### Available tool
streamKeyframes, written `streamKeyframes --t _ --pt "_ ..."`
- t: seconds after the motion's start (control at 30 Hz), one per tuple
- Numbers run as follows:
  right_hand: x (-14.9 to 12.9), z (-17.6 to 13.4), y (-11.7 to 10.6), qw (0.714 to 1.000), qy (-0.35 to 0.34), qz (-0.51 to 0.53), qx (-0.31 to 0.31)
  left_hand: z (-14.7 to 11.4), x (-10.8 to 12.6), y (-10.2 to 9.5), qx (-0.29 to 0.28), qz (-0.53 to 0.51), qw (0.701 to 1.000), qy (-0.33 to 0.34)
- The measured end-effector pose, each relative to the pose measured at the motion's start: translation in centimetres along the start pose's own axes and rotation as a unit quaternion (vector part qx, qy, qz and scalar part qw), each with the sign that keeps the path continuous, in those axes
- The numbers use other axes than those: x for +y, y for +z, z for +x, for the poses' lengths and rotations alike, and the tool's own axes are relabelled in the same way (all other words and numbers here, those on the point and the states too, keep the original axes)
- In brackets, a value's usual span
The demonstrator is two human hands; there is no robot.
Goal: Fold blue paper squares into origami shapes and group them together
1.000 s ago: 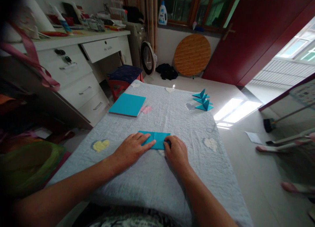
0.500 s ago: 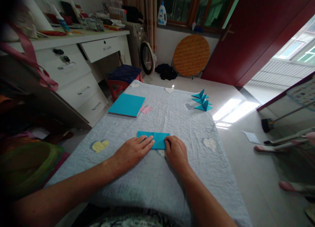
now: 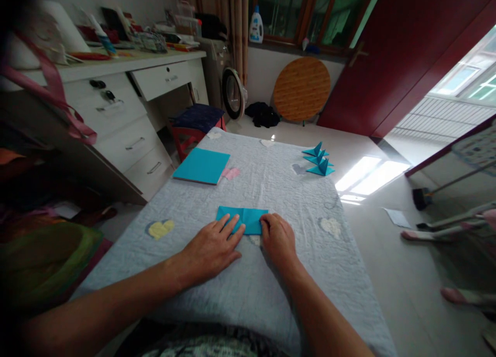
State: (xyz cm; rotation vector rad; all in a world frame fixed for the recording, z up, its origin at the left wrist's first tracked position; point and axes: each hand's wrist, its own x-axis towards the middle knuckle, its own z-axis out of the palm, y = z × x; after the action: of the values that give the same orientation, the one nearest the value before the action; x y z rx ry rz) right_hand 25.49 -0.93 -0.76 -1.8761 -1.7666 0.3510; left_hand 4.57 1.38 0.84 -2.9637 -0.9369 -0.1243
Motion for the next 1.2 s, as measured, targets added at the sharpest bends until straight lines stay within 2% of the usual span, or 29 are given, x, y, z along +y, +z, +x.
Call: streamKeyframes --t 0.2,0.27,0.37,0.47,0.53,0.7,0.9,1.07,1.2 --pt "-0.3 -0.2 -0.1 0.999 -0.014 -0.03 0.01 -0.2 0.5 0.3 0.002 -0.013 1.0 -0.016" --pt "-0.5 -0.4 -0.2 0.995 -0.044 -0.082 0.032 -0.2 0.5 0.3 0.003 -0.01 1.0 -0.019" --pt "-1.0 -0.8 -0.2 0.979 -0.129 -0.154 0.047 -0.3 0.5 0.4 0.006 -0.004 1.0 -0.016" --pt "-1.7 -1.1 -0.1 0.966 -0.224 -0.13 -0.011 -0.3 0.5 0.5 0.014 -0.004 1.0 -0.015" --pt "-2.2 -1.3 -0.1 0.96 -0.253 -0.109 -0.054 -0.2 0.5 0.6 0.017 -0.009 1.0 -0.015" --pt "-3.1 -1.0 -0.3 0.963 -0.215 -0.123 -0.105 -0.5 0.5 0.5 0.015 -0.006 1.0 -0.015" --pt "-3.9 -0.5 -1.0 0.96 -0.184 -0.135 -0.16 -2.4 0.8 0.2 0.014 0.004 1.0 -0.022" --pt "-5.0 -1.3 -1.7 0.955 -0.178 -0.158 -0.18 -3.2 0.9 0.1 0.021 -0.008 0.999 -0.04" --pt "-5.4 -2.7 -1.3 0.952 -0.186 -0.167 -0.175 -3.1 0.8 -0.1 0.033 -0.009 0.998 -0.047"
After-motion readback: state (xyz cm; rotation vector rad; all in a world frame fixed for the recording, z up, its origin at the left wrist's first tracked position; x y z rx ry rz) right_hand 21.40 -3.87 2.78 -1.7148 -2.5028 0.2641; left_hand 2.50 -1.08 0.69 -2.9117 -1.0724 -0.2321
